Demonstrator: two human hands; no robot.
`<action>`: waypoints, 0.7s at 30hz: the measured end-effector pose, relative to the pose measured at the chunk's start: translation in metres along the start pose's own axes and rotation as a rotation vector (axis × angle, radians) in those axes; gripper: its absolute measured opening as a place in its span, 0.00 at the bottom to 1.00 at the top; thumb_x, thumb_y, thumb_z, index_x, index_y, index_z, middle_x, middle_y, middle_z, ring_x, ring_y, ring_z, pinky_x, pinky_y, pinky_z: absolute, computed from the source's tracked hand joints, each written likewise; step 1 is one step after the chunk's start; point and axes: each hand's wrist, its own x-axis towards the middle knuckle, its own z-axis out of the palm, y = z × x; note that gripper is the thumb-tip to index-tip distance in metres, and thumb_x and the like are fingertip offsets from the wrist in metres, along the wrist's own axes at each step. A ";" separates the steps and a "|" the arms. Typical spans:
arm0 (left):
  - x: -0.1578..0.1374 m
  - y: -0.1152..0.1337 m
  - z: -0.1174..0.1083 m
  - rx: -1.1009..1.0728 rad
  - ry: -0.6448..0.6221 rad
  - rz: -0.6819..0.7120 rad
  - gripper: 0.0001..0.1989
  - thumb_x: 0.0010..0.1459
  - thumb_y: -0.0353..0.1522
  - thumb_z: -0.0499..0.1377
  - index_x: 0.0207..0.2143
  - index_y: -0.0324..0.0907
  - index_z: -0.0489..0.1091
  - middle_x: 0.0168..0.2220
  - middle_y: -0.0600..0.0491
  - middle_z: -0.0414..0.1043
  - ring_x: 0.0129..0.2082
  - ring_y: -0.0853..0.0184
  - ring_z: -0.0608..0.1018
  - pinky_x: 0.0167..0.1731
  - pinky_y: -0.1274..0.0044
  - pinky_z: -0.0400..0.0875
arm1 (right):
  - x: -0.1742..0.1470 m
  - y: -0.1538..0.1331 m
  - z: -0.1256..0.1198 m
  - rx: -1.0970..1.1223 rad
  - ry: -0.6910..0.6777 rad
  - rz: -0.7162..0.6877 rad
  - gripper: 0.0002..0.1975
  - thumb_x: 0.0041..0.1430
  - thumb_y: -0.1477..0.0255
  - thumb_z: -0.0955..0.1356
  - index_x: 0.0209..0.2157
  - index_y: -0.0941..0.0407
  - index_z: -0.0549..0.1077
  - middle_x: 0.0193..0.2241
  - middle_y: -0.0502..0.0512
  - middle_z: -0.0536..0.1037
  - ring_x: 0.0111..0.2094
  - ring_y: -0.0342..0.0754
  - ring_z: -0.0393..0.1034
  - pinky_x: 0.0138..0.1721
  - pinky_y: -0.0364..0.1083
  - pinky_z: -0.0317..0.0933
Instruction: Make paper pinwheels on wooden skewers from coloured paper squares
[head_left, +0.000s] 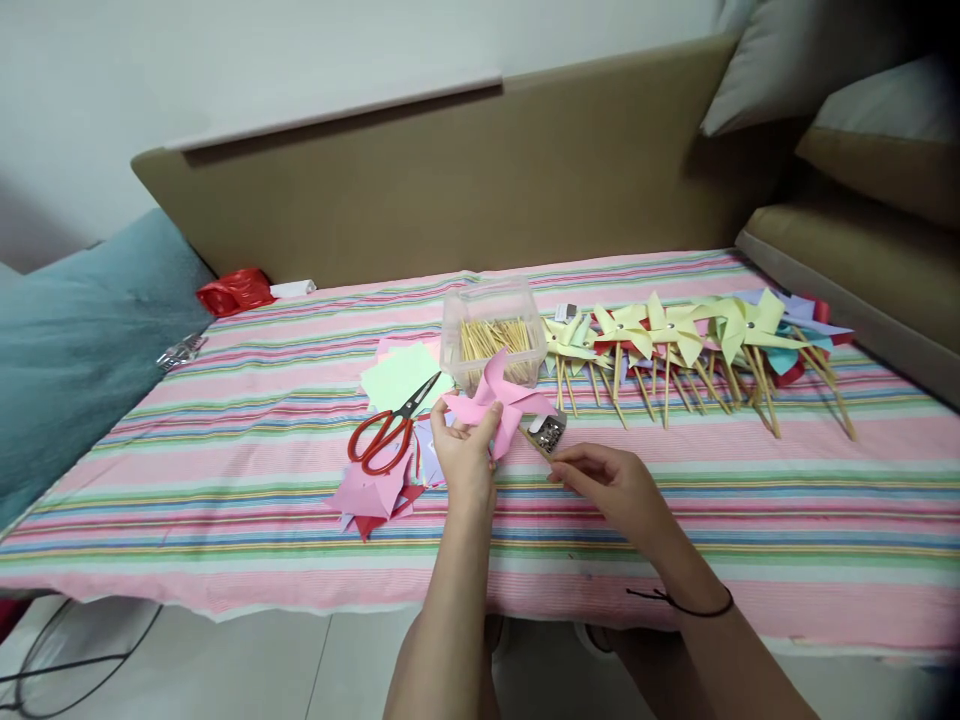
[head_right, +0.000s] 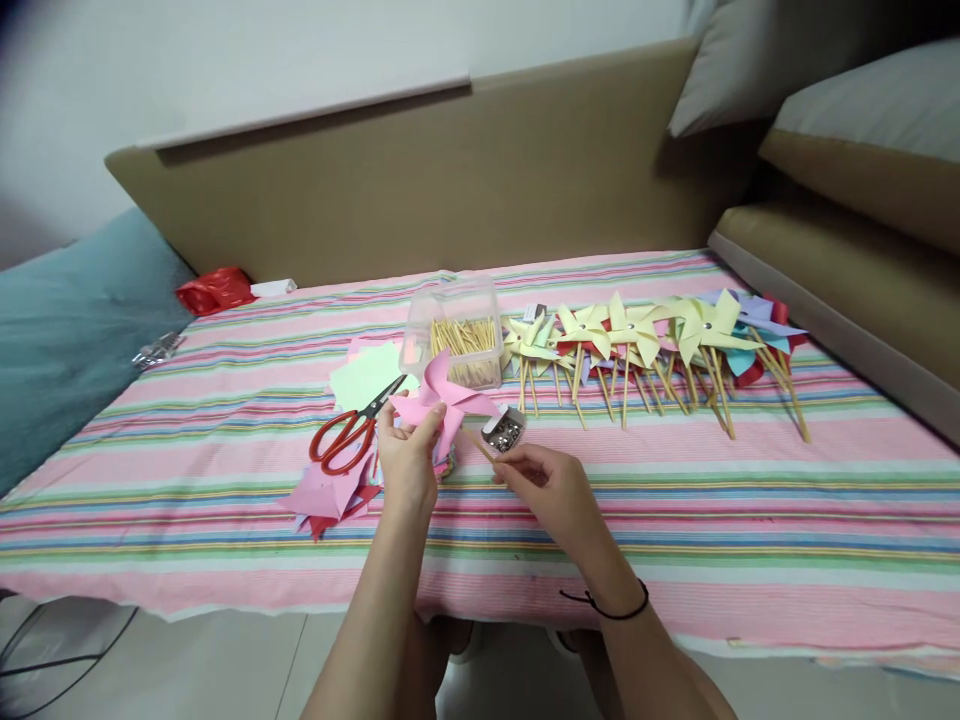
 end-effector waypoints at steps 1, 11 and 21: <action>0.002 0.000 -0.001 0.000 0.020 0.004 0.32 0.38 0.28 0.70 0.45 0.42 0.59 0.26 0.56 0.74 0.22 0.73 0.75 0.27 0.82 0.69 | 0.000 0.001 -0.001 -0.016 -0.017 0.016 0.11 0.51 0.63 0.71 0.29 0.58 0.77 0.27 0.55 0.80 0.30 0.49 0.74 0.32 0.44 0.66; 0.010 -0.005 -0.008 -0.001 0.087 0.055 0.34 0.36 0.27 0.71 0.45 0.42 0.57 0.29 0.53 0.76 0.25 0.72 0.77 0.31 0.78 0.72 | 0.002 0.001 -0.004 -0.095 -0.099 0.041 0.13 0.53 0.63 0.69 0.23 0.59 0.76 0.22 0.53 0.78 0.25 0.45 0.69 0.27 0.42 0.61; 0.008 0.000 -0.008 0.060 0.003 0.031 0.35 0.38 0.30 0.71 0.47 0.44 0.57 0.25 0.58 0.73 0.21 0.74 0.74 0.26 0.82 0.69 | 0.005 0.005 -0.005 -0.032 -0.097 0.047 0.12 0.52 0.64 0.70 0.28 0.59 0.79 0.25 0.55 0.80 0.26 0.44 0.70 0.27 0.42 0.62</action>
